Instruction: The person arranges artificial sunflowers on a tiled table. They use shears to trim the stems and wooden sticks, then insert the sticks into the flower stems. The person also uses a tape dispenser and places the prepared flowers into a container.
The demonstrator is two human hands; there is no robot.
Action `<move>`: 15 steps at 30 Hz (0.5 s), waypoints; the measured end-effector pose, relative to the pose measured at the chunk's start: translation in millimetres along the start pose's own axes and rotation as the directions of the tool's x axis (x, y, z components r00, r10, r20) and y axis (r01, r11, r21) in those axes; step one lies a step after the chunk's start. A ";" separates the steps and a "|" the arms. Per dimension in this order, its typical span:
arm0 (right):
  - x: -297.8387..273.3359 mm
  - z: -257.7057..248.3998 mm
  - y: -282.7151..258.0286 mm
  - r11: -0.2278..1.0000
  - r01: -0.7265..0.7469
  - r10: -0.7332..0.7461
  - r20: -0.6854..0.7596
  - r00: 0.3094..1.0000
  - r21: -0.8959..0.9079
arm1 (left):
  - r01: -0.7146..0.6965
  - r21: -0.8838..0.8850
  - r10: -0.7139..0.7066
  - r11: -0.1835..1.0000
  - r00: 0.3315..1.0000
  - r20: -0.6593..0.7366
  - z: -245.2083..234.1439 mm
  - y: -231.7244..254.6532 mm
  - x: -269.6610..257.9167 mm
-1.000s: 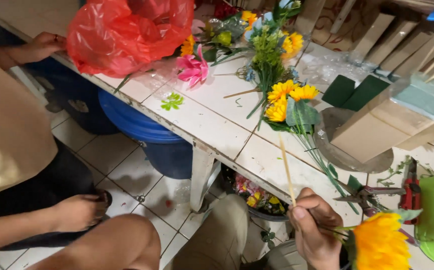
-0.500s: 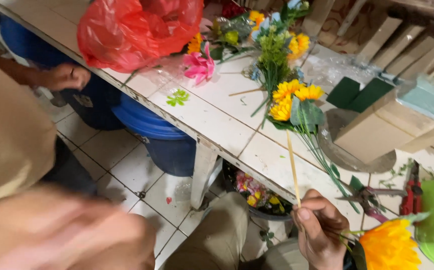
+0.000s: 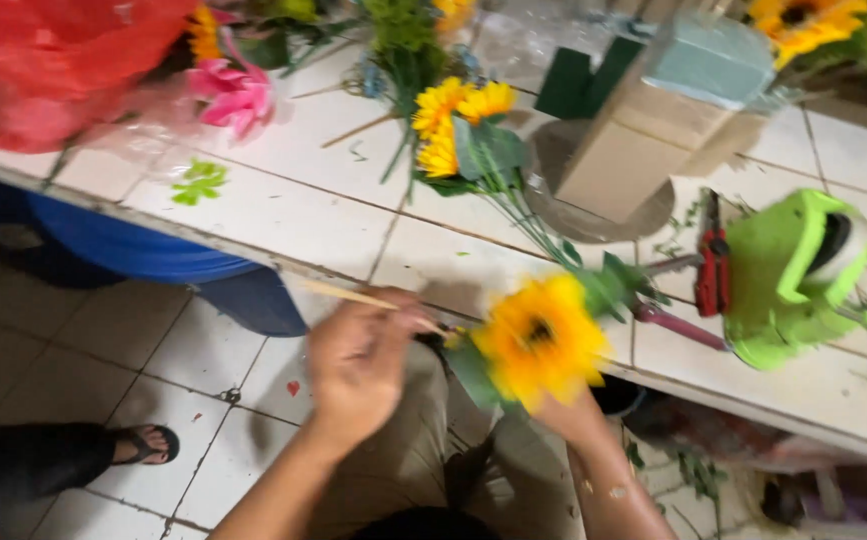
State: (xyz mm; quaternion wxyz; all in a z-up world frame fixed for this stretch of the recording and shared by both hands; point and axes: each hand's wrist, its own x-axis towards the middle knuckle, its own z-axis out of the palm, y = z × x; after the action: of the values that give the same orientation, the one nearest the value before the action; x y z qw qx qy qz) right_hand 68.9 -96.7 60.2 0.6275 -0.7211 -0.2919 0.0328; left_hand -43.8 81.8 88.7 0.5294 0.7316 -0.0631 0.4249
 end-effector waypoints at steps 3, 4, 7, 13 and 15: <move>28.3 -3.9 -19.6 0.993 -0.049 0.071 0.215 0.974 -0.107 | 0.165 -0.166 -0.194 0.972 0.965 -0.178 -13.0 -9.0 -7.2; 41.3 -3.7 -15.8 0.955 0.143 -0.073 0.261 0.963 -0.259 | 0.161 -0.169 -0.199 0.972 0.951 -0.239 -16.3 -8.4 -7.7; 75.5 8.5 19.0 0.849 0.278 -0.143 0.311 0.939 -0.449 | 0.170 -0.180 -0.216 0.969 0.936 -0.280 -15.9 -3.7 -9.3; 80.6 -5.7 2.5 0.541 0.361 -0.254 0.262 0.931 -0.760 | 0.224 -0.099 -0.242 0.970 0.935 -0.259 -14.6 -17.1 -16.0; 67.8 -45.5 -27.8 0.508 0.406 -0.321 0.271 0.908 -0.760 | 0.269 -0.052 -0.273 0.962 0.924 -0.269 -14.9 -24.8 -13.9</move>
State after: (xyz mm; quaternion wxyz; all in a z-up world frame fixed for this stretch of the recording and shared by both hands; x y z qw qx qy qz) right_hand 133.2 -104.5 117.1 0.2129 -0.8446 -0.4486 -0.2001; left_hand -47.3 99.9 62.4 0.5919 0.6636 0.1093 0.4443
